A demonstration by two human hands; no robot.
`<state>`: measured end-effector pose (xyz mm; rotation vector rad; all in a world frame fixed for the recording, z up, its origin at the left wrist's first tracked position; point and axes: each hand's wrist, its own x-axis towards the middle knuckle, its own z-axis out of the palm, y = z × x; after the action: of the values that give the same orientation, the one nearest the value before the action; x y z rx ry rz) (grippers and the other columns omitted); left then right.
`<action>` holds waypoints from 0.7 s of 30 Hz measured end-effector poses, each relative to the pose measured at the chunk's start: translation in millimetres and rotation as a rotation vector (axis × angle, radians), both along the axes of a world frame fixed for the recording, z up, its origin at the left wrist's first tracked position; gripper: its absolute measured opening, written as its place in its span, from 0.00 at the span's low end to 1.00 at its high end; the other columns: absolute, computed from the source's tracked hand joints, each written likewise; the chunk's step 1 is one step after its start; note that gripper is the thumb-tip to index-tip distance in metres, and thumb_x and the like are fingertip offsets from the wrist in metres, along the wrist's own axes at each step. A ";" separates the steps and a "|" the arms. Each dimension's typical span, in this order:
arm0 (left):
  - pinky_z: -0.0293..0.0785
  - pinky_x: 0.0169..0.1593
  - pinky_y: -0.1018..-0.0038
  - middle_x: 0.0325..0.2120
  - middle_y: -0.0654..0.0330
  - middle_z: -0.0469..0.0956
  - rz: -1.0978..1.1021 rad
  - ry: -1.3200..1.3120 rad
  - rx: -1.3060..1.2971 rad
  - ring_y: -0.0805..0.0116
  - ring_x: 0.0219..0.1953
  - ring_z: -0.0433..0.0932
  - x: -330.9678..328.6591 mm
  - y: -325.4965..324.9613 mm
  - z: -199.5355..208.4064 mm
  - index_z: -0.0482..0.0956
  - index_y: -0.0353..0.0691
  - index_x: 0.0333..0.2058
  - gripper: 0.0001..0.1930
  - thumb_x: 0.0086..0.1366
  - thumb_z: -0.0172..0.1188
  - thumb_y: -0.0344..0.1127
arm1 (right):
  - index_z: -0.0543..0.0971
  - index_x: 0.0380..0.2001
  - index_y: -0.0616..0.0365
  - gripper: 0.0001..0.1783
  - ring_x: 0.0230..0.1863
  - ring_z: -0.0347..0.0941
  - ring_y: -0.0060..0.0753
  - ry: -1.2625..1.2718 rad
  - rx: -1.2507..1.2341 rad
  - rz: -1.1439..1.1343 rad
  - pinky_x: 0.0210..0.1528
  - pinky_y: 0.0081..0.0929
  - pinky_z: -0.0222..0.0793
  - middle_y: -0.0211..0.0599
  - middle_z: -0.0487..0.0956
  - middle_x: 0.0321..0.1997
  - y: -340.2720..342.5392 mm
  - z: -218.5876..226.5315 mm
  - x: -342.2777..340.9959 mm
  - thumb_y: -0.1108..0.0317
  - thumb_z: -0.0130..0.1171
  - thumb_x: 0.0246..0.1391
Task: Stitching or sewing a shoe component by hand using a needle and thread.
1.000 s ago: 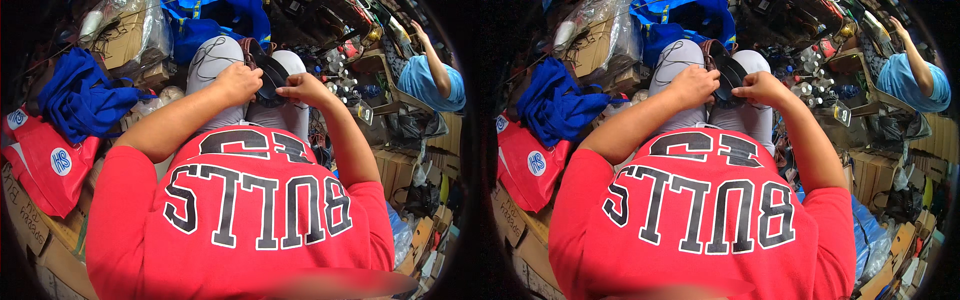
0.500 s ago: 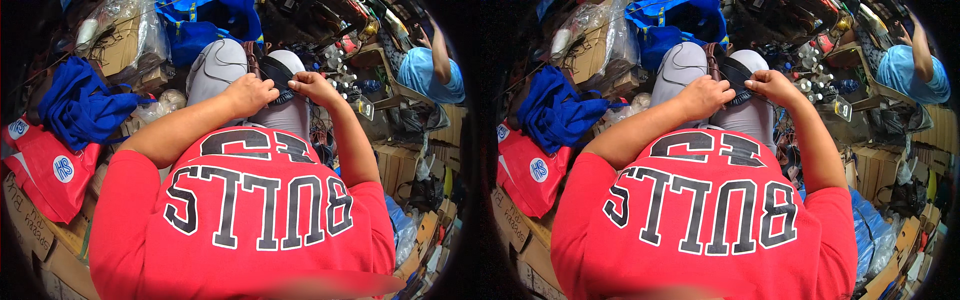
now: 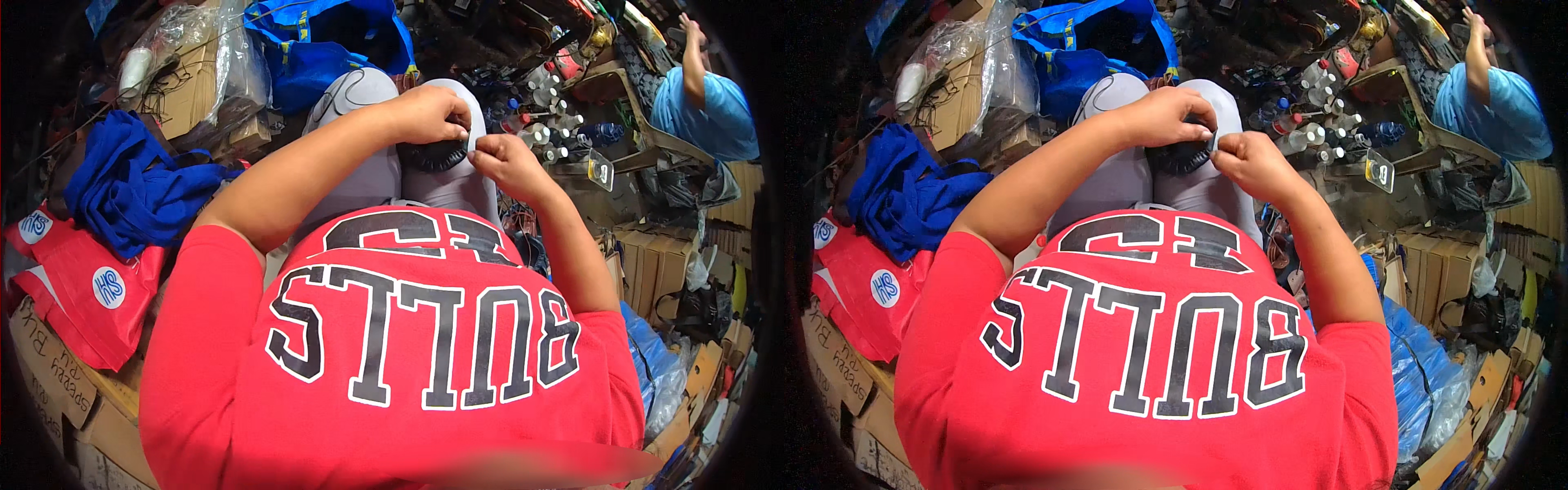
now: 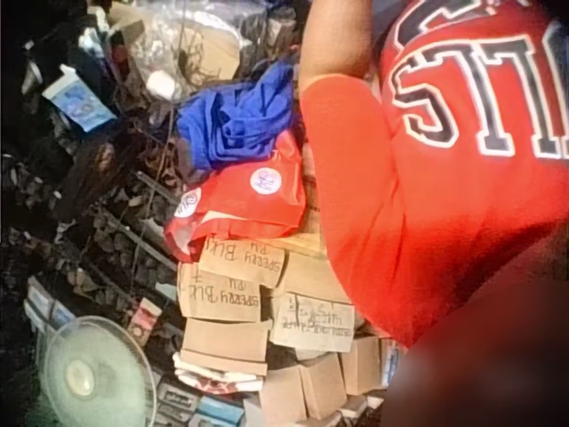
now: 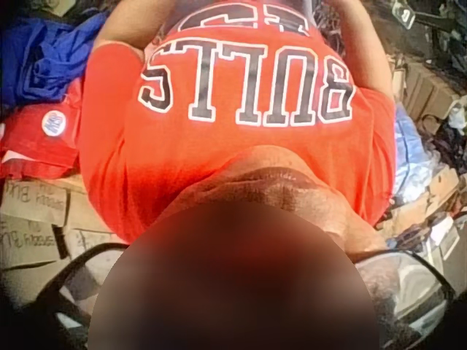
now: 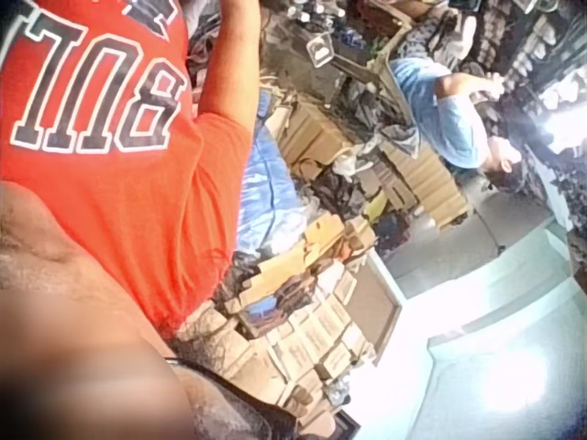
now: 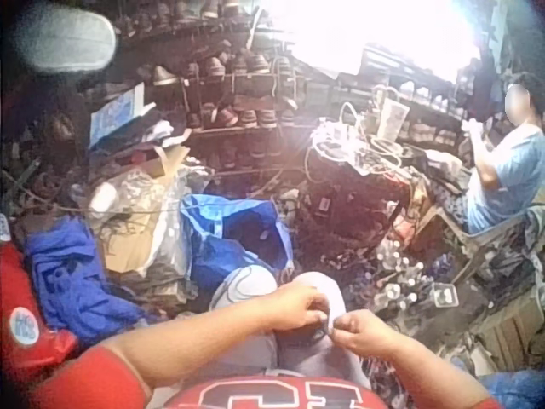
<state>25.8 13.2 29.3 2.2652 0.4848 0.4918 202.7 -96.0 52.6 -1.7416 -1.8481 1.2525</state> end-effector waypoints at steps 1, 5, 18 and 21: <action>0.70 0.41 0.69 0.30 0.56 0.76 -0.057 0.107 -0.114 0.61 0.36 0.75 4.1 3.9 -1.3 0.79 0.38 0.31 0.09 0.52 0.63 0.36 | 0.69 0.18 0.61 0.14 0.20 0.53 0.14 0.046 0.013 -0.035 0.20 0.23 0.52 0.22 0.59 0.15 -4.7 1.4 1.2 0.66 0.53 0.53; 0.68 0.39 0.74 0.27 0.60 0.75 -0.136 0.112 -0.272 0.70 0.33 0.73 6.8 15.2 -7.6 0.76 0.37 0.29 0.10 0.53 0.65 0.36 | 0.66 0.15 0.61 0.14 0.19 0.53 0.14 0.186 0.045 -0.158 0.20 0.23 0.52 0.24 0.59 0.14 -25.2 20.1 6.0 0.68 0.53 0.51; 0.69 0.48 0.77 0.35 0.60 0.81 -0.238 0.244 -0.701 0.72 0.39 0.77 1.2 34.2 -2.2 0.80 0.35 0.39 0.12 0.55 0.61 0.29 | 0.81 0.37 0.56 0.10 0.26 0.68 0.26 -0.030 0.262 -0.138 0.30 0.22 0.64 0.33 0.71 0.25 -18.4 16.0 1.7 0.73 0.58 0.50; 0.68 0.49 0.77 0.36 0.59 0.81 -0.245 0.237 -0.696 0.71 0.40 0.77 0.8 35.0 -3.8 0.80 0.36 0.40 0.13 0.54 0.61 0.28 | 0.81 0.36 0.57 0.10 0.26 0.68 0.26 -0.072 0.215 -0.137 0.30 0.22 0.64 0.34 0.70 0.24 -14.6 16.9 -0.2 0.74 0.57 0.49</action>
<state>26.6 48.2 25.5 1.6742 0.4060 -0.0764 202.5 -110.6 69.5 -1.7810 -1.7936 0.9143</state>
